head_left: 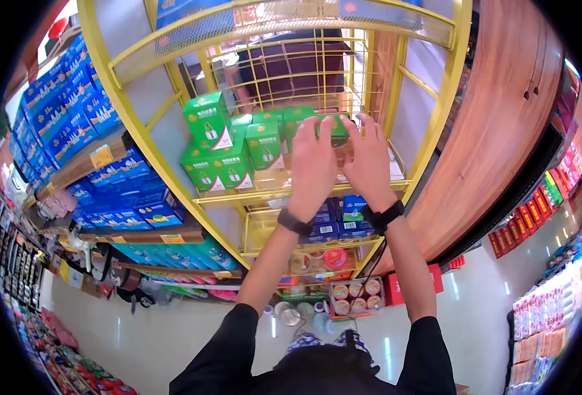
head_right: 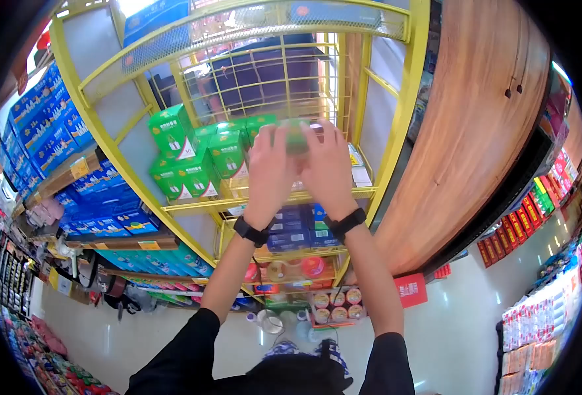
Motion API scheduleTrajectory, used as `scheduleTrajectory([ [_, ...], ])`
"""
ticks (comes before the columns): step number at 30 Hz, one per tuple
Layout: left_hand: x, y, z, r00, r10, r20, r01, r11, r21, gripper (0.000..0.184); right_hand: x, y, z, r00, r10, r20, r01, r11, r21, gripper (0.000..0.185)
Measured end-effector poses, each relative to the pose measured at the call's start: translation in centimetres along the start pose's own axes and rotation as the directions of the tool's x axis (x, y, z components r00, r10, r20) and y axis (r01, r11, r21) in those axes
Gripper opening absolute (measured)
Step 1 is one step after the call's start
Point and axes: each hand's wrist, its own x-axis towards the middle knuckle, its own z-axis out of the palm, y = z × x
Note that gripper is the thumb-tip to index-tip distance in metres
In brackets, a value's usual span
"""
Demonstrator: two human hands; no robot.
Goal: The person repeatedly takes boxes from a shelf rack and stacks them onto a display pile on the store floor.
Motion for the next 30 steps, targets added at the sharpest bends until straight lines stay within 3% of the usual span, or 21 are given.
scheduleTrajectory([
  [2, 0.4, -0.4, 0.3, 0.999, -0.031, -0.037, 0.029, 0.999, -0.037, 0.066, -0.1, 0.8, 1.4, 0.990, 0.092, 0.106, -0.107, 0.984, 0.143, 0.076],
  [4, 0.5, -0.5, 0.3, 0.996, -0.080, 0.045, 0.082, 0.996, -0.034, 0.066, -0.1, 0.7, 0.4, 0.946, 0.188, 0.263, -0.241, 0.952, 0.187, 0.077],
  [7, 0.4, -0.1, 0.2, 0.994, -0.108, 0.032, 0.110, 0.993, -0.034, 0.066, -0.2, 0.4, 0.2, 0.942, 0.255, 0.217, -0.291, 0.945, 0.152, 0.076],
  [8, 0.5, -0.1, 0.1, 0.992, -0.119, 0.038, 0.120, 0.992, -0.027, 0.065, -0.5, 0.5, 0.8, 0.959, 0.252, 0.129, -0.274, 0.943, 0.191, 0.069],
  [11, -0.4, 0.2, -0.3, 0.995, -0.095, 0.011, 0.094, 0.995, 0.022, 0.051, -0.8, 1.3, 1.3, 0.982, 0.152, 0.112, -0.172, 0.967, 0.190, 0.060],
  [15, -3.5, 7.7, -3.9, 0.989, -0.063, -0.138, 0.070, 0.996, 0.050, 0.052, -4.0, 0.3, -5.3, 0.988, -0.070, -0.136, 0.095, 0.977, 0.190, 0.056],
  [18, -9.0, 16.8, -5.6, 0.970, -0.032, -0.241, 0.047, 0.997, 0.056, 0.053, -10.3, 1.0, -13.9, 0.969, -0.156, -0.194, 0.196, 0.958, 0.208, 0.052],
  [19, -11.4, 19.5, -5.4, 0.969, -0.003, -0.248, 0.021, 0.998, 0.067, 0.056, -13.1, 1.6, -17.4, 0.991, -0.116, -0.067, 0.131, 0.949, 0.287, 0.053],
  [21, -15.9, 24.1, -3.2, 0.987, -0.006, -0.163, -0.012, 0.993, -0.114, 0.060, -19.2, 4.3, -22.1, 0.996, -0.087, -0.021, 0.089, 0.934, 0.345, 0.062],
  [24, -21.2, 30.4, 1.3, 0.984, -0.088, 0.156, 0.141, 0.917, -0.373, 0.063, -27.7, 8.6, -28.1, 0.972, 0.178, 0.152, -0.223, 0.902, 0.369, 0.060],
  [26, -23.9, 34.3, 5.1, 0.833, -0.270, 0.483, 0.521, 0.675, -0.522, 0.062, -33.8, 11.2, -32.5, 0.881, 0.396, 0.259, -0.466, 0.822, 0.328, 0.057],
  [27, -25.3, 36.1, 6.9, 0.695, -0.310, 0.649, 0.697, 0.514, -0.500, 0.061, -36.5, 12.1, -35.0, 0.815, 0.498, 0.296, -0.575, 0.757, 0.309, 0.057],
  [28, -26.4, 37.4, 9.1, 0.646, -0.211, 0.733, 0.738, 0.419, -0.530, 0.059, -38.6, 13.2, -37.4, 0.746, 0.584, 0.321, -0.665, 0.685, 0.298, 0.056],
  [30, -27.1, 40.8, 12.5, 0.615, -0.053, 0.787, 0.720, 0.445, -0.533, 0.059, -40.7, 15.3, -41.0, 0.665, 0.690, 0.288, -0.745, 0.583, 0.325, 0.056],
])
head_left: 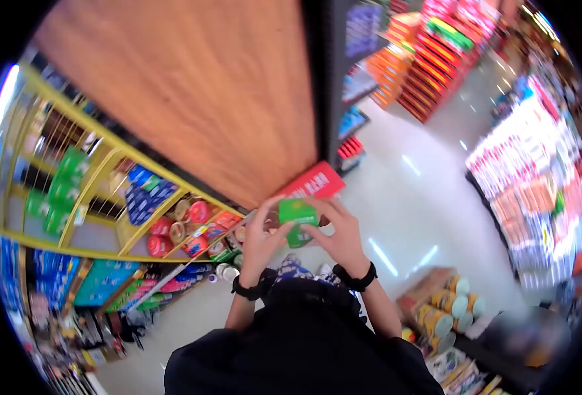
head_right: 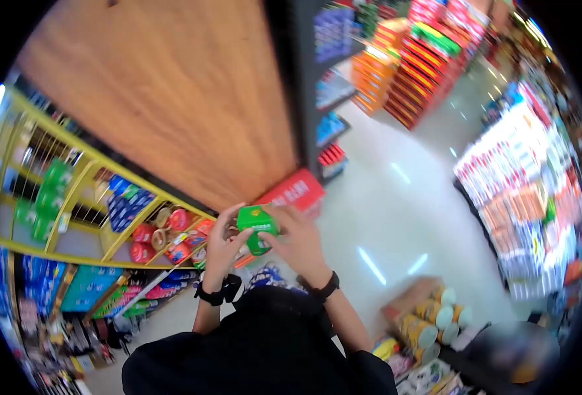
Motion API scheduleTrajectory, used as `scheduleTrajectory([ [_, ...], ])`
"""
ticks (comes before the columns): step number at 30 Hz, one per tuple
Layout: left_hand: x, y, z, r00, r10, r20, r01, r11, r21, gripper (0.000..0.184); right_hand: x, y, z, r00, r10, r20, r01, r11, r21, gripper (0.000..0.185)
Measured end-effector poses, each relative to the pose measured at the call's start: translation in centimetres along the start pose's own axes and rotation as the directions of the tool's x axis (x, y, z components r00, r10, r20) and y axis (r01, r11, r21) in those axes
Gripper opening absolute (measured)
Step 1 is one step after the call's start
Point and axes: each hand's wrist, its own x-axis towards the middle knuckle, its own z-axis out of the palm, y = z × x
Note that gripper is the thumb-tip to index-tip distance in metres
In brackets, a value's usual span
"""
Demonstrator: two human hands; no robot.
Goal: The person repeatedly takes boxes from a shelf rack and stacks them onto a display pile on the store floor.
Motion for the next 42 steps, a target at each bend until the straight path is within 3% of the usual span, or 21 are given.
scheduleTrajectory([
  [4, 4.1, 1.9, 8.1, 0.968, -0.041, 0.248, 0.039, 0.999, 0.012, 0.058, -1.5, 3.0, -6.6, 0.966, 0.098, -0.240, -0.113, 0.993, -0.047, 0.057],
  [12, 13.9, 1.8, 21.7, 0.810, 0.031, 0.586, -0.034, 0.999, -0.005, 0.060, -1.1, 8.5, -17.5, 0.843, 0.228, -0.487, -0.309, 0.947, -0.091, 0.059],
  [17, 20.2, 2.4, 31.0, 0.755, 0.047, 0.655, -0.048, 0.999, -0.016, 0.059, 1.7, 12.7, -25.5, 0.779, 0.261, -0.570, -0.387, 0.915, -0.110, 0.056],
  [21, 26.5, 3.9, 37.7, 0.673, 0.210, 0.709, -0.235, 0.970, -0.064, 0.059, 4.7, 14.4, -31.6, 0.748, 0.250, -0.615, -0.408, 0.904, -0.130, 0.052],
  [22, 27.9, 4.4, 39.3, 0.644, 0.189, 0.742, -0.203, 0.976, -0.073, 0.058, 5.1, 15.1, -33.0, 0.740, 0.257, -0.622, -0.426, 0.894, -0.138, 0.053],
  [25, 30.8, 5.4, 44.2, 0.626, 0.089, 0.775, -0.187, 0.982, 0.038, 0.058, 6.3, 17.5, -35.8, 0.588, 0.194, -0.785, -0.452, 0.884, -0.121, 0.054],
  [27, 32.3, 5.7, 47.8, 0.649, 0.109, 0.753, -0.197, 0.980, 0.029, 0.056, 7.4, 19.4, -37.9, 0.559, 0.121, -0.820, -0.452, 0.874, -0.180, 0.048],
  [30, 34.6, 5.9, 53.1, 0.660, 0.118, 0.742, -0.258, 0.963, 0.076, 0.056, 9.6, 22.8, -40.3, 0.458, 0.207, -0.864, -0.465, 0.884, -0.035, 0.049],
  [33, 37.2, 5.9, 58.9, 0.666, 0.069, 0.743, -0.271, 0.950, 0.154, 0.058, 12.4, 25.9, -44.6, 0.492, 0.154, -0.857, -0.460, 0.881, -0.106, 0.060],
  [34, 38.1, 5.6, 60.9, 0.674, 0.049, 0.737, -0.270, 0.945, 0.184, 0.058, 13.0, 27.3, -46.2, 0.569, 0.126, -0.813, -0.518, 0.823, -0.235, 0.071],
  [37, 41.1, 7.1, 65.5, 0.674, -0.010, 0.739, -0.291, 0.916, 0.278, 0.055, 15.7, 29.2, -51.1, 0.682, 0.200, -0.704, -0.515, 0.814, -0.268, 0.082],
  [38, 42.5, 8.0, 67.4, 0.678, -0.015, 0.735, -0.301, 0.907, 0.296, 0.053, 16.1, 31.3, -52.5, 0.708, 0.133, -0.693, -0.482, 0.809, -0.336, 0.086],
  [42, 46.8, 9.6, 71.8, 0.692, 0.013, 0.722, -0.305, 0.911, 0.276, 0.056, 19.7, 34.4, -59.0, 0.760, 0.098, -0.642, -0.419, 0.830, -0.370, 0.082],
])
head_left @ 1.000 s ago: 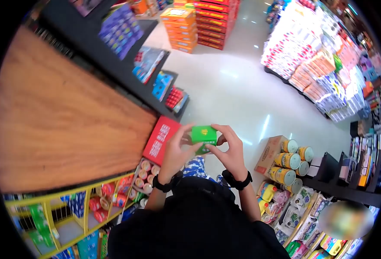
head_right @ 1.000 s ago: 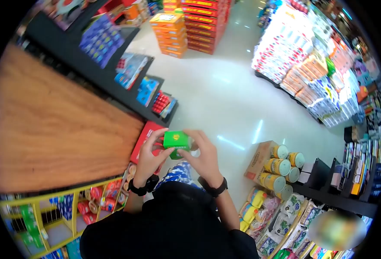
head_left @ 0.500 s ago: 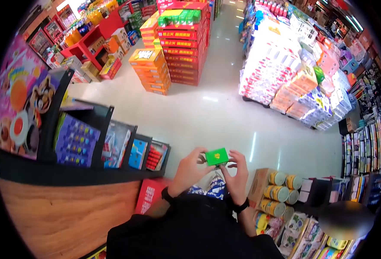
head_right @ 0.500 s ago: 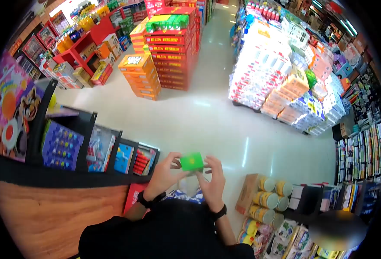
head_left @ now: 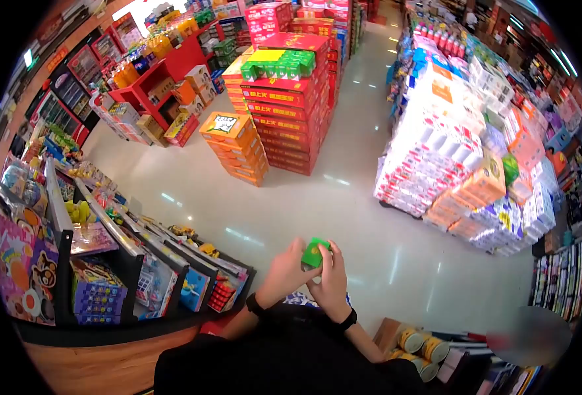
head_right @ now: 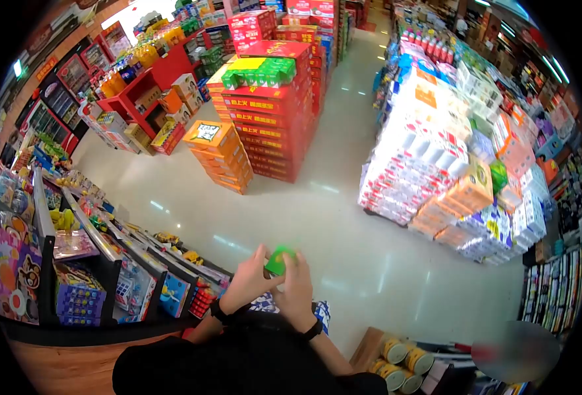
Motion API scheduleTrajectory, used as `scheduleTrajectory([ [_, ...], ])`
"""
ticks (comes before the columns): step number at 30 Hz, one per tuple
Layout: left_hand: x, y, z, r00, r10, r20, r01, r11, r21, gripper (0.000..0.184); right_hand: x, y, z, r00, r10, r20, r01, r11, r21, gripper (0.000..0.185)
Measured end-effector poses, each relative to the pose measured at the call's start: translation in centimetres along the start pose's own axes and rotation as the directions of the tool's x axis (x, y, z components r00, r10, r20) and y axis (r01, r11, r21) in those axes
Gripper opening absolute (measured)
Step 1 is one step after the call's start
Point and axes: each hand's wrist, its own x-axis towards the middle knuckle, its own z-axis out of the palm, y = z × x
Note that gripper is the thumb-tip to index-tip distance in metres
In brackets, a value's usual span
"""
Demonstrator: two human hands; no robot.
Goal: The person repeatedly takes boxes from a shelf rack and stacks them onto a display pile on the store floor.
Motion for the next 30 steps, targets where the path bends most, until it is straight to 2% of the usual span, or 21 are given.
scheduleTrajectory([
  [3, 3.6, 0.2, -0.7, 0.997, -0.074, 0.017, 0.075, 0.992, -0.101, 0.058, 5.2, 2.3, 0.0, 0.999, -0.029, 0.037, 0.028, 0.999, 0.042, 0.078],
  [7, 8.3, -1.5, -1.8, 0.995, -0.088, -0.040, 0.075, 0.964, -0.257, 0.055, 11.7, 4.6, 1.6, 0.986, -0.143, 0.087, 0.134, 0.986, 0.099, 0.078],
  [8, 9.6, -2.0, -2.5, 0.988, -0.153, -0.003, 0.146, 0.950, -0.275, 0.052, 13.0, 5.0, 2.4, 0.982, -0.149, 0.115, 0.136, 0.984, 0.114, 0.079],
  [10, 12.3, -4.9, -3.3, 0.986, -0.160, 0.041, 0.165, 0.930, -0.329, 0.051, 15.8, 5.8, 4.6, 0.973, -0.164, 0.163, 0.143, 0.980, 0.136, 0.083],
  [13, 17.3, -8.0, -5.6, 0.985, -0.156, 0.071, 0.171, 0.925, -0.338, 0.048, 20.8, 7.4, 8.6, 0.978, -0.089, 0.187, 0.052, 0.980, 0.193, 0.084],
  [14, 19.0, -8.7, -6.6, 0.982, -0.167, 0.084, 0.186, 0.913, -0.362, 0.047, 22.4, 7.5, 9.8, 0.987, -0.035, 0.159, -0.005, 0.971, 0.241, 0.074],
  [15, 20.5, -9.3, -7.7, 0.979, -0.180, 0.097, 0.204, 0.899, -0.387, 0.047, 24.4, 7.0, 10.8, 0.989, -0.018, 0.146, -0.016, 0.974, 0.226, 0.071],
  [18, 26.0, -11.6, -11.6, 0.993, -0.103, 0.065, 0.118, 0.939, -0.322, 0.043, 30.8, 5.7, 13.5, 0.997, -0.009, 0.073, -0.005, 0.982, 0.191, 0.058],
  [21, 30.9, -14.3, -15.0, 0.997, -0.073, 0.040, 0.081, 0.956, -0.282, 0.041, 36.1, 6.1, 16.3, 0.994, -0.027, 0.105, 0.012, 0.990, 0.142, 0.066],
  [24, 34.5, -16.8, -17.5, 0.993, -0.110, 0.054, 0.118, 0.975, -0.189, 0.039, 40.8, 6.0, 18.1, 0.987, -0.088, 0.133, 0.080, 0.995, 0.064, 0.053],
  [27, 37.9, -18.7, -19.8, 0.986, -0.138, 0.090, 0.159, 0.943, -0.294, 0.038, 45.3, 6.0, 20.4, 0.982, -0.144, 0.124, 0.145, 0.989, 0.000, 0.045],
  [30, 41.3, -21.6, -20.6, 0.979, -0.141, 0.148, 0.178, 0.944, -0.279, 0.039, 49.3, 7.5, 22.9, 0.975, -0.172, 0.138, 0.180, 0.982, -0.051, 0.046],
])
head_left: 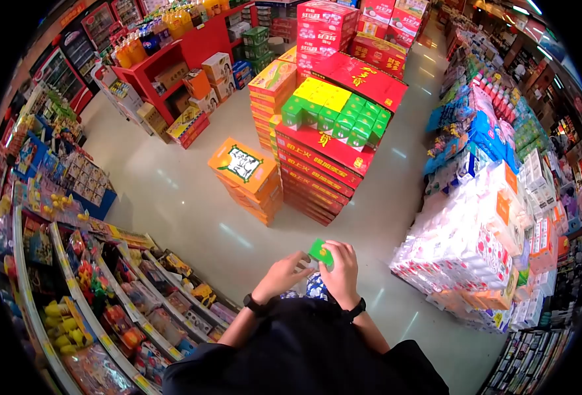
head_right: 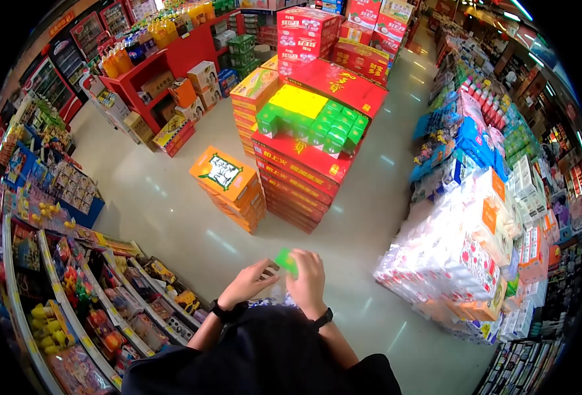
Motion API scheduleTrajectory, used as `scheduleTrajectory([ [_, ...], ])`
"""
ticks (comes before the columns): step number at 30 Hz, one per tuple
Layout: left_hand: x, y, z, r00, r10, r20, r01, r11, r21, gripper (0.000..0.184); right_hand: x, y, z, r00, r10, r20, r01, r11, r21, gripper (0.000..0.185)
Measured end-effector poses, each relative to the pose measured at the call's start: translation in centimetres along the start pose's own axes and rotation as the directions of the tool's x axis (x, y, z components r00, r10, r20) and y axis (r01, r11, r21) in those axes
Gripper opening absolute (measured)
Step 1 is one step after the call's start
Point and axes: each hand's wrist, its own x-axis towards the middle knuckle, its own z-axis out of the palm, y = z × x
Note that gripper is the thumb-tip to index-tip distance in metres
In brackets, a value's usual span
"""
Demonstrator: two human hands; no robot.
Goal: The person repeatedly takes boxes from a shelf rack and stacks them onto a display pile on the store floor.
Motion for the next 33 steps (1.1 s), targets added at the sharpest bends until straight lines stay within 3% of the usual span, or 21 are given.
scheduleTrajectory([
  [6, 10.2, -2.6, -3.8, 0.995, 0.064, 0.077, -0.068, 0.997, 0.047, 0.046, 9.7, 4.2, 4.4, 0.999, -0.040, 0.030, 0.041, 0.999, -0.016, 0.049],
  [9, 15.7, -2.5, -5.8, 0.994, 0.107, -0.006, -0.105, 0.987, 0.124, 0.047, 15.7, 6.9, 6.8, 0.996, -0.064, 0.058, 0.065, 0.998, -0.008, 0.049],
  [13, 23.2, -3.0, -8.9, 0.986, 0.145, -0.079, -0.140, 0.988, 0.071, 0.052, 24.4, 9.3, 9.0, 0.993, -0.088, 0.073, 0.090, 0.996, -0.020, 0.047],
  [15, 27.7, -5.3, -9.6, 0.987, 0.113, -0.119, -0.113, 0.994, 0.005, 0.050, 28.1, 10.8, 10.1, 0.992, -0.113, 0.064, 0.115, 0.993, -0.034, 0.047],
  [18, 31.7, -2.7, -12.2, 0.982, 0.092, -0.166, -0.076, 0.992, 0.096, 0.050, 32.4, 13.2, 12.7, 0.988, -0.146, 0.051, 0.149, 0.987, -0.055, 0.045],
  [20, 33.8, -2.7, -12.9, 0.980, 0.053, -0.191, -0.025, 0.989, 0.145, 0.050, 34.6, 13.7, 13.4, 0.987, -0.151, 0.054, 0.154, 0.987, -0.049, 0.043],
  [24, 37.0, -3.3, -14.2, 0.986, 0.029, -0.165, -0.038, 0.998, -0.050, 0.056, 37.2, 14.9, 14.4, 0.985, -0.162, 0.052, 0.166, 0.982, -0.087, 0.037],
  [27, 38.7, -5.1, -15.1, 0.992, 0.036, -0.123, -0.030, 0.998, 0.054, 0.059, 37.7, 16.4, 16.0, 0.991, -0.131, 0.018, 0.132, 0.986, -0.097, 0.034],
  [33, 40.3, -5.2, -16.0, 1.000, 0.014, -0.016, -0.011, 0.990, 0.144, 0.055, 38.1, 16.7, 16.2, 0.970, -0.241, -0.017, 0.224, 0.923, -0.314, 0.023],
])
